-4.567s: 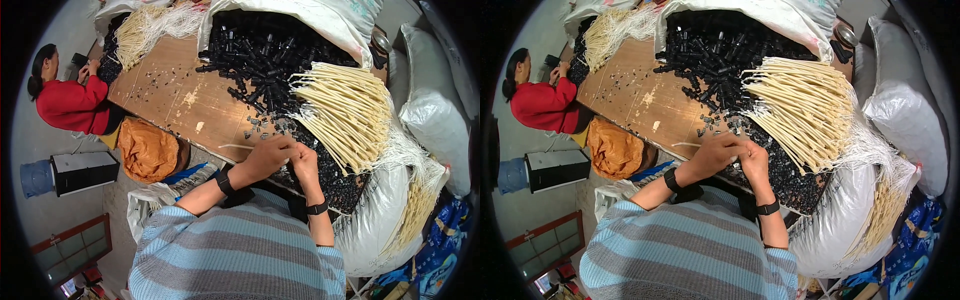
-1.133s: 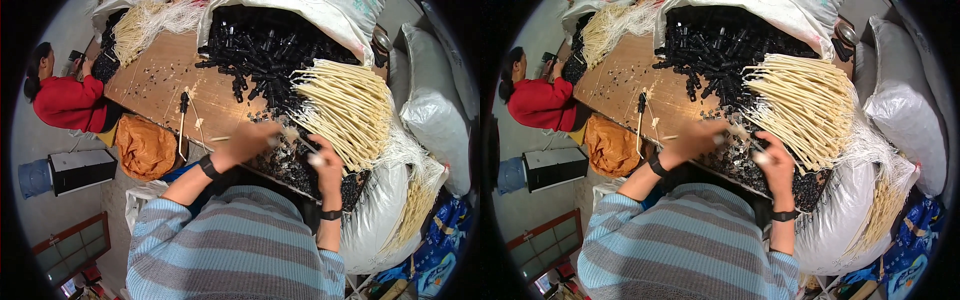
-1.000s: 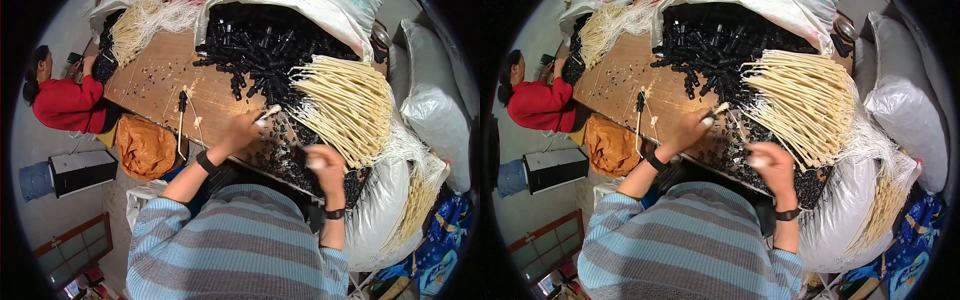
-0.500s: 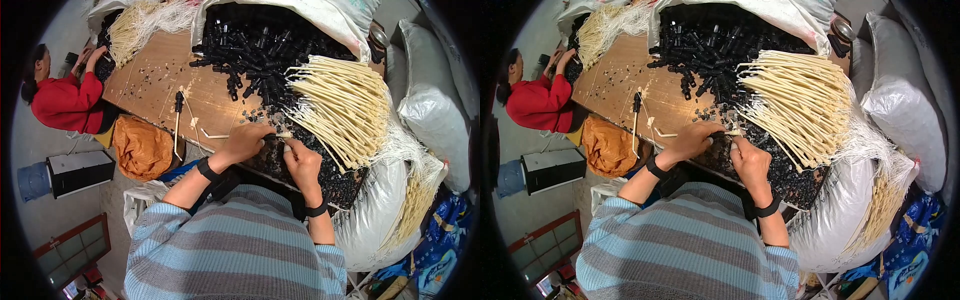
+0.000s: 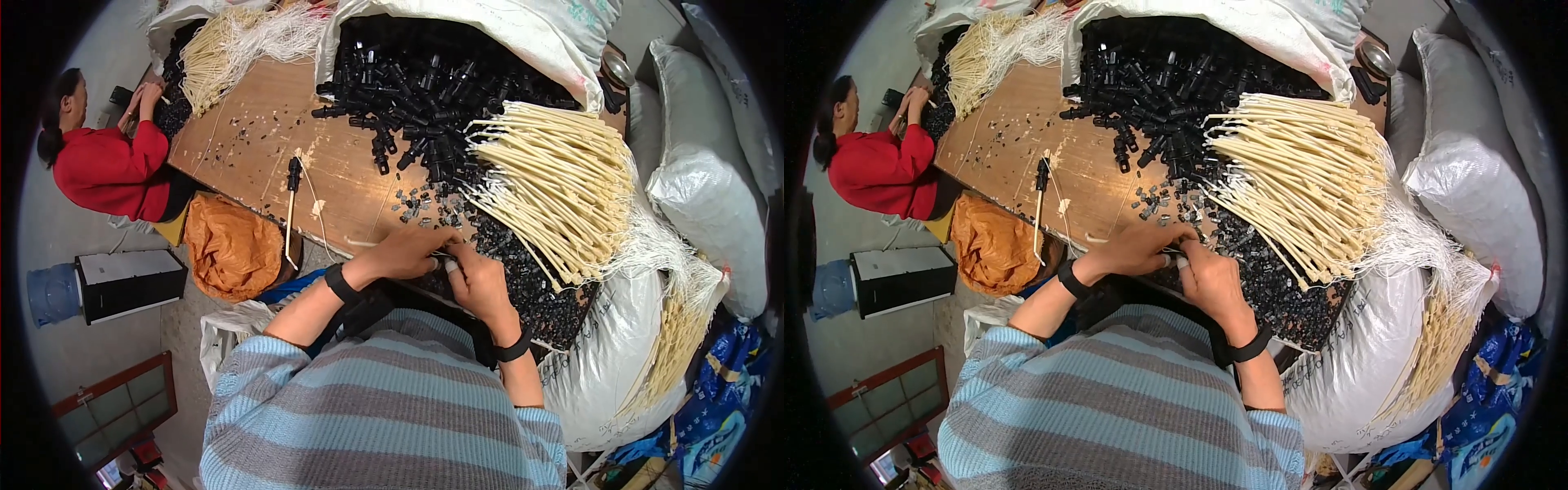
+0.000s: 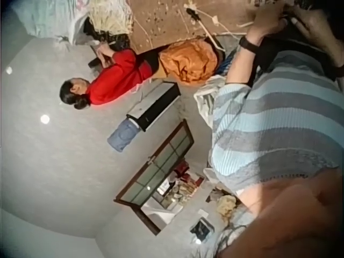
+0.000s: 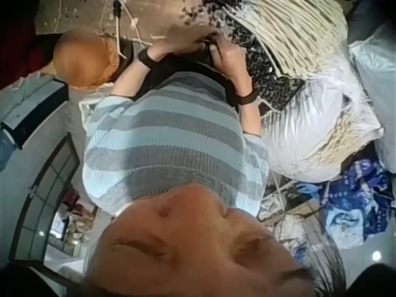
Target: The person assembles components by hand by threading white cords through black plastic pieces and attaching small metal clips. They then gather the completed assemblies and place them into a large white bag.
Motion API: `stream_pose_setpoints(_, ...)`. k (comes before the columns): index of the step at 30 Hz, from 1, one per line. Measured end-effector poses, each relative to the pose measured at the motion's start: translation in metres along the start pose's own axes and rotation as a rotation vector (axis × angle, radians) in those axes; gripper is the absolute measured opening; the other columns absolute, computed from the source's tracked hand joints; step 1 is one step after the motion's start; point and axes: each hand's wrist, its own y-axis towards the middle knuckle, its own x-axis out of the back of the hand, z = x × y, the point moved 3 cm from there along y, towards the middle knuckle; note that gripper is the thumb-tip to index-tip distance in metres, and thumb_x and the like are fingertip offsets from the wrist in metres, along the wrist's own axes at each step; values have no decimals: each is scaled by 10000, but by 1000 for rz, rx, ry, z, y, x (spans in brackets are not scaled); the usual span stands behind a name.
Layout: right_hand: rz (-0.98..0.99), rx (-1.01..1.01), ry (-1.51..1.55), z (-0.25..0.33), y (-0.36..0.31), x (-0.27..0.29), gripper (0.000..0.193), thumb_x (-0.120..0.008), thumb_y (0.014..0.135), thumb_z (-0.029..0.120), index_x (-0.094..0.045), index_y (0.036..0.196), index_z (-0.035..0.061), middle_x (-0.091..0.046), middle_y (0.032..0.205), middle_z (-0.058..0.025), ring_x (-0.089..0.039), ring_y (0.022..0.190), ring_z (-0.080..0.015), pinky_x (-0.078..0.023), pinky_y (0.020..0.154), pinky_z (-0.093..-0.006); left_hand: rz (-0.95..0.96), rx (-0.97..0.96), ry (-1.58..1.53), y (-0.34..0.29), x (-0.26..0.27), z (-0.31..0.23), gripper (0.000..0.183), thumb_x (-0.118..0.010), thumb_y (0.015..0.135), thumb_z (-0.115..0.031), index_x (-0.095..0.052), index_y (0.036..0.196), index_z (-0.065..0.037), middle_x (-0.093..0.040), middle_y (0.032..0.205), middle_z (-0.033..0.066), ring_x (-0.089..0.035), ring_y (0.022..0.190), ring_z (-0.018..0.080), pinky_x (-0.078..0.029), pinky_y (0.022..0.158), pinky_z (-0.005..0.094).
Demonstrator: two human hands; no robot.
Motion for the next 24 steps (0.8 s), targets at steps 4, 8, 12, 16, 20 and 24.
stream_pose_setpoints(4, -32, -98, -71, -3, -4, -4, 142, -609, 848, 58, -612, 986, 22, -654, 802, -189, -650, 707, -368, -515, 582, -405, -336, -185, -136, -2, 7, 2, 405, -614, 686, 48, -598, 1071, -74, -653, 966, 94, -607, 909, 319, -477, 782, 386)
stream_pose_setpoints(8, -129, -37, 2, 3, -2, -3, 108, -615, 870, 72, -621, 967, 24, -656, 796, -175, -653, 692, -354, -512, 578, -394, -553, -308, -128, -9, 10, 0, 250, -651, 620, 74, -657, 832, -59, -642, 876, 57, -604, 816, 254, -476, 745, 338)
stream_pose_setpoints(12, -100, -59, 202, 0, -6, -3, 133, -590, 876, 80, -651, 989, 45, -659, 802, -199, -663, 709, -352, -527, 587, -376, -617, -394, -154, -19, 6, -5, 236, -683, 633, 52, -641, 825, -78, -627, 839, 40, -607, 806, 236, -489, 707, 343)
stream_pose_setpoints(16, -51, -60, 71, -2, -11, -13, 98, -608, 856, 109, -674, 913, 66, -616, 659, -166, -637, 597, -334, -498, 531, -381, -570, -501, -61, -22, -6, 6, 209, -670, 661, 51, -643, 822, -80, -633, 848, 54, -614, 818, 238, -493, 703, 343)
stream_pose_setpoints(20, -217, -378, 220, -18, -15, -9, 114, -613, 841, 106, -678, 910, 42, -513, 534, -84, -503, 453, -147, -410, 471, -295, -830, -64, 159, -18, 15, 64, 186, -645, 667, 50, -646, 822, -53, -643, 831, 107, -625, 802, 258, -489, 702, 351)
stream_pose_setpoints(24, -163, -465, 285, -23, -12, -11, 96, -617, 853, 87, -665, 902, 20, -427, 524, -19, -398, 504, -54, -346, 476, -248, -781, -49, 119, -5, 30, 75, 221, -612, 684, 66, -657, 884, -17, -649, 824, 99, -628, 739, 253, -505, 679, 322)
